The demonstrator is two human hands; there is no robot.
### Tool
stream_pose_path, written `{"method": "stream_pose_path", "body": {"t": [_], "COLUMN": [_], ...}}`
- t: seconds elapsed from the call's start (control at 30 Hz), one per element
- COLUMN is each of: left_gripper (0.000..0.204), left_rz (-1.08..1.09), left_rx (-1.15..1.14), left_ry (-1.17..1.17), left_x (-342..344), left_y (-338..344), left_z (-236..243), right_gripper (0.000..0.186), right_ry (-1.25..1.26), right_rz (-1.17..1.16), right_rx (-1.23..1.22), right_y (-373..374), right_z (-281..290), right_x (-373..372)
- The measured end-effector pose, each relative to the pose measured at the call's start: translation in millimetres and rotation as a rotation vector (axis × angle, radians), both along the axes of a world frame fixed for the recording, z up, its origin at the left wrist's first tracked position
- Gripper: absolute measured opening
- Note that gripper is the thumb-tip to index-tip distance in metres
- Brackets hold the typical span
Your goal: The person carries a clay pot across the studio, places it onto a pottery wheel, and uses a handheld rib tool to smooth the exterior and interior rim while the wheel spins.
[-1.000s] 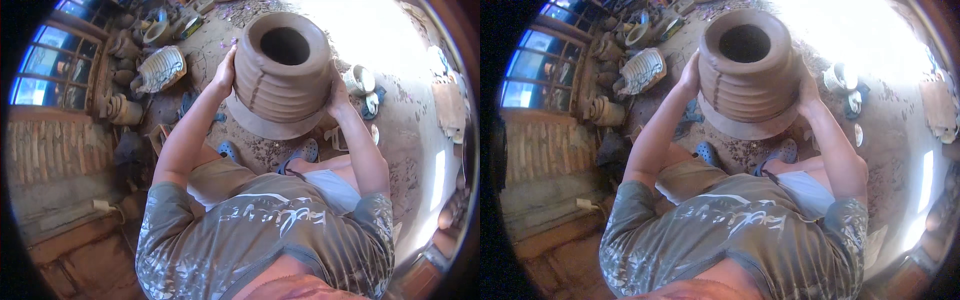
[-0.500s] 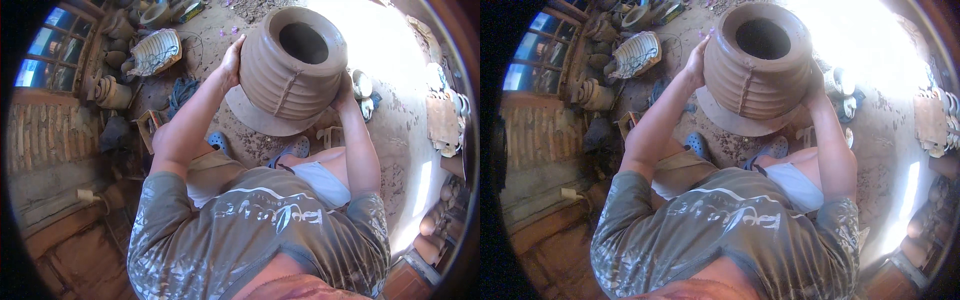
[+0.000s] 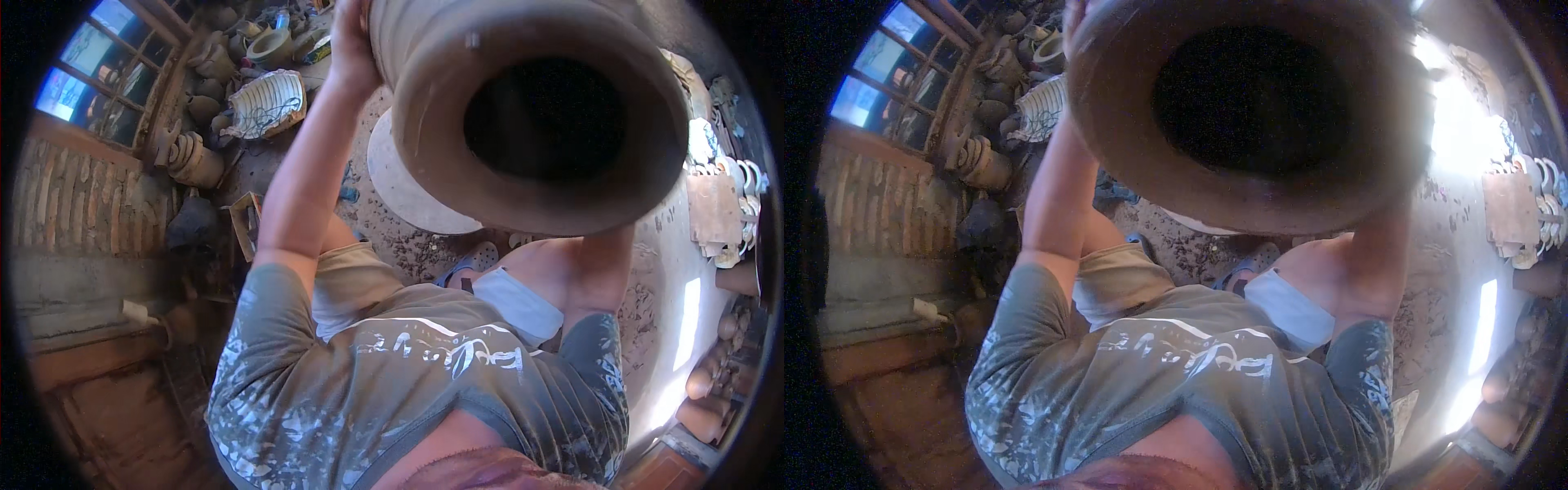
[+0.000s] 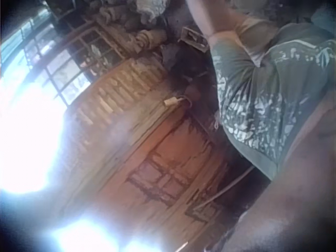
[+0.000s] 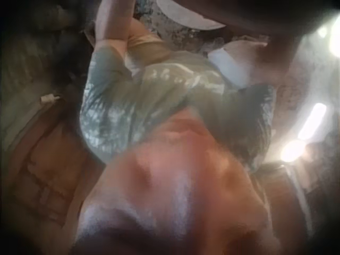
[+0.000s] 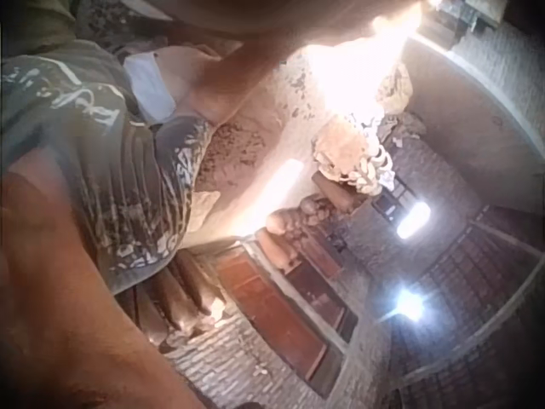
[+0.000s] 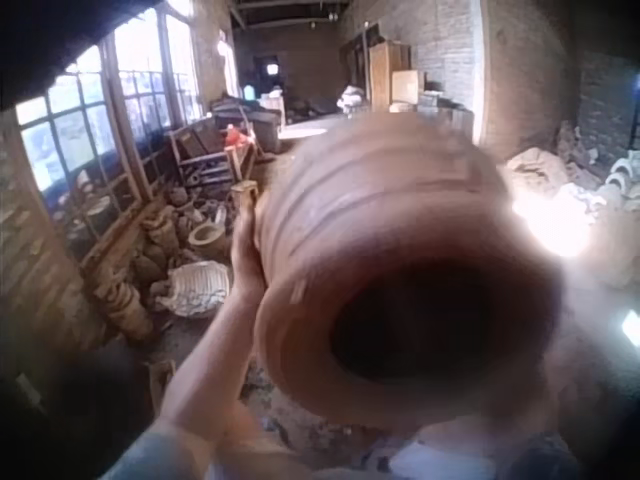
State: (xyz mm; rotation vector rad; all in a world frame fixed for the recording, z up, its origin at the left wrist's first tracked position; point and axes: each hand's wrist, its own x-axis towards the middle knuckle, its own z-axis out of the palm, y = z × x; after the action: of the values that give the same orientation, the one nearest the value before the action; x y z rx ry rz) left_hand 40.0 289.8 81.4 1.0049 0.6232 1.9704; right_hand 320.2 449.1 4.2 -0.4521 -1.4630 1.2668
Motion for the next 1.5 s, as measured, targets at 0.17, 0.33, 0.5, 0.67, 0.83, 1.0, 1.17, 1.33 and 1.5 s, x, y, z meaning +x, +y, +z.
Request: {"method": "stream_pose_path", "body": {"t": [0.17,0.33,0.5,0.67,0.83,1.0,1.17,1.33,1.5], "left_gripper": [0.109,0.1,0.065,0.074,0.074,0.063,0.055,0.047,0.051], "left_rz": [0.143,-0.043,-0.08,-0.069,-0.007,-0.024,-0.083,0.12,0.296], "left_rx": [0.163,-0.045,0.033,-0.124,-0.265,-0.318,-0.182,0.064,0.227], "left_ry": [0.29,0.044,-0.307,-0.358,-0.316,-0.349,-0.431,-0.24,-0.129], "left_x": [-24,26,17,22,23,10,13,31,38], "left_y": [-1,-12,-10,-7,-8,0,7,68,82], "left_z": [93,96,-44,-118,-127,-157,-135,-82,-37], "right_gripper": [0.05,0.05,0.049,0.048,0.047,0.047,0.046,0.045,0.044], "right_ry": [0.154,0.086,0.004,-0.076,-0.135,-0.212,-0.283,-0.34,-0.39], "right_rz": [-0.032,-0.2,-0.249,-0.292,-0.291,-0.288,-0.285,-0.305,-0.301], "right_rx": [0.119,0.104,0.035,0.064,0.09,0.119,0.141,0.154,0.15], "right_y": [7,27,12,11,13,15,30,37,41], "right_z": [71,38,-40,-66,-84,-95,-78,-38,-30], "right_x": [-5,2,-12,-7,-5,-16,-11,24,37]}}
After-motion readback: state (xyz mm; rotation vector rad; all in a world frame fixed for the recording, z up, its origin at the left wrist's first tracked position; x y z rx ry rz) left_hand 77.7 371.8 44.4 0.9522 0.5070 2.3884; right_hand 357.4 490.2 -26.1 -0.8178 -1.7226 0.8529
